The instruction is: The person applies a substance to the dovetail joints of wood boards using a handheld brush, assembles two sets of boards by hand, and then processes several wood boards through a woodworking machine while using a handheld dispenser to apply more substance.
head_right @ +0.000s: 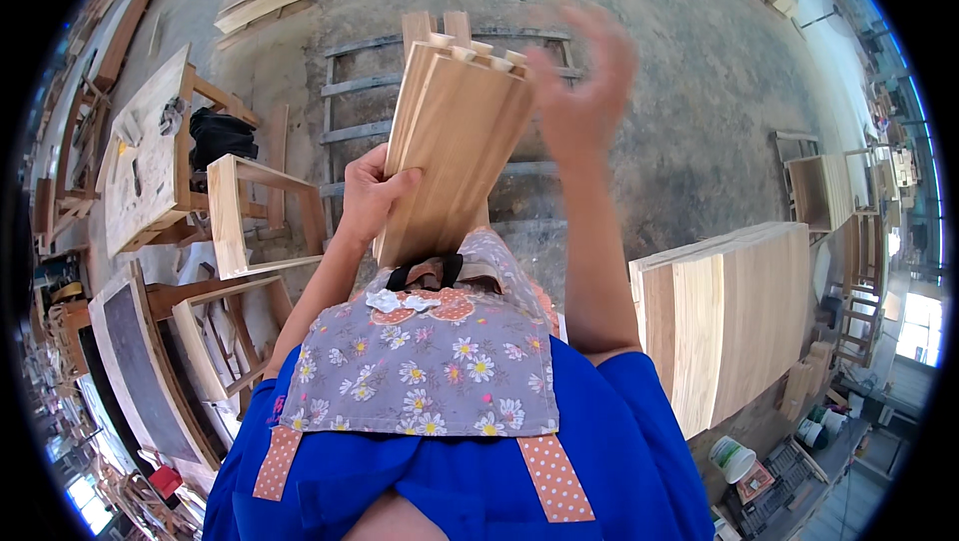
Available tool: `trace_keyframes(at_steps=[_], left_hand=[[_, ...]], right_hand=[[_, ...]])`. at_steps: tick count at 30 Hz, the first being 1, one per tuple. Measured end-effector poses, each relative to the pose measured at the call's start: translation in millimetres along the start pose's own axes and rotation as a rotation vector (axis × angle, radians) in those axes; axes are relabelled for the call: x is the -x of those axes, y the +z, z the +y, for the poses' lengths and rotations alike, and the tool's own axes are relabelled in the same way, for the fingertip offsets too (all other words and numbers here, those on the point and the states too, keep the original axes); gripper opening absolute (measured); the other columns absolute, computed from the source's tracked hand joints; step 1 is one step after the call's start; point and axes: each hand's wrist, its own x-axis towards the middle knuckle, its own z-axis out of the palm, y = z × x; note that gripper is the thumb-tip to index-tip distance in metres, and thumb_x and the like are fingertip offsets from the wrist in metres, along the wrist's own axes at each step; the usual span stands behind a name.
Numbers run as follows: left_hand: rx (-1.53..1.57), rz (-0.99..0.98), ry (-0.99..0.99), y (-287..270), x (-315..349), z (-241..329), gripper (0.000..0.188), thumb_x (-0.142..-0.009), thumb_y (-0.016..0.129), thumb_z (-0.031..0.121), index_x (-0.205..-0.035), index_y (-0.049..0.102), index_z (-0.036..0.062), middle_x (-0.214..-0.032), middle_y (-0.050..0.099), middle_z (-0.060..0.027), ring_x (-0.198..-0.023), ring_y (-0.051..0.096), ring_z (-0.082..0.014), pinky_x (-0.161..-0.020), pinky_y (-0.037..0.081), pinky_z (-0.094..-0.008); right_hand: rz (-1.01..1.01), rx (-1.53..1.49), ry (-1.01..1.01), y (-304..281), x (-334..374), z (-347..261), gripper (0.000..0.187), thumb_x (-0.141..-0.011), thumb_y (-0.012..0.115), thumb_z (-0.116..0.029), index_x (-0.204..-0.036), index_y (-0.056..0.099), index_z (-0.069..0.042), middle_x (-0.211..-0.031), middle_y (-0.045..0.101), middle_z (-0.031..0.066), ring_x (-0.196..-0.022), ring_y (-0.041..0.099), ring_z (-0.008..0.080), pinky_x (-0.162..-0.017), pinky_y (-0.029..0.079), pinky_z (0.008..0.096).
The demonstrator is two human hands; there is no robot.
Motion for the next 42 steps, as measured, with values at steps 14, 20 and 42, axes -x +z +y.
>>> trace_keyframes(at_steps=[14,20,42], left_hand=[[0.188,-0.019,-0.106,32,-36,52,0.049,-0.092,0.056,0.037,-0.127,0.048,0.0040,-0.111,0.059,-0.0068,-0.101,0.057,-0.0138,-0.086,0.047,-0.0306],[0.477,-0.044,-0.325,22,-46,43,0.063,-0.080,0.064,0.048,-0.121,0.046,0.0040,-0.099,0.057,-0.0090,-0.093,0.057,-0.0203,-0.082,0.048,-0.0347],[1.047,-0.409,-0.234,-21,-21,26,0.102,-0.068,0.046,0.083,-0.136,0.040,0.0073,-0.123,0.050,-0.0213,-0.092,0.057,-0.0427,-0.073,0.047,-0.0622]], right_hand=[[-0.411,-0.941,1.008,65,125,4,0.046,-0.097,0.048,-0.040,-0.119,0.054,0.000,-0.103,0.061,0.0033,-0.091,0.054,0.0081,-0.081,0.045,0.0247],[-0.622,-1.051,1.156,58,117,-12,0.046,-0.099,0.041,-0.040,-0.125,0.051,-0.002,-0.114,0.059,0.0061,-0.103,0.054,0.0111,-0.090,0.044,0.0277],[-0.720,-1.748,1.146,34,100,0,0.099,-0.072,0.056,-0.066,-0.141,0.031,0.000,-0.128,0.048,0.0204,-0.115,0.052,0.0310,-0.093,0.047,0.0447]])
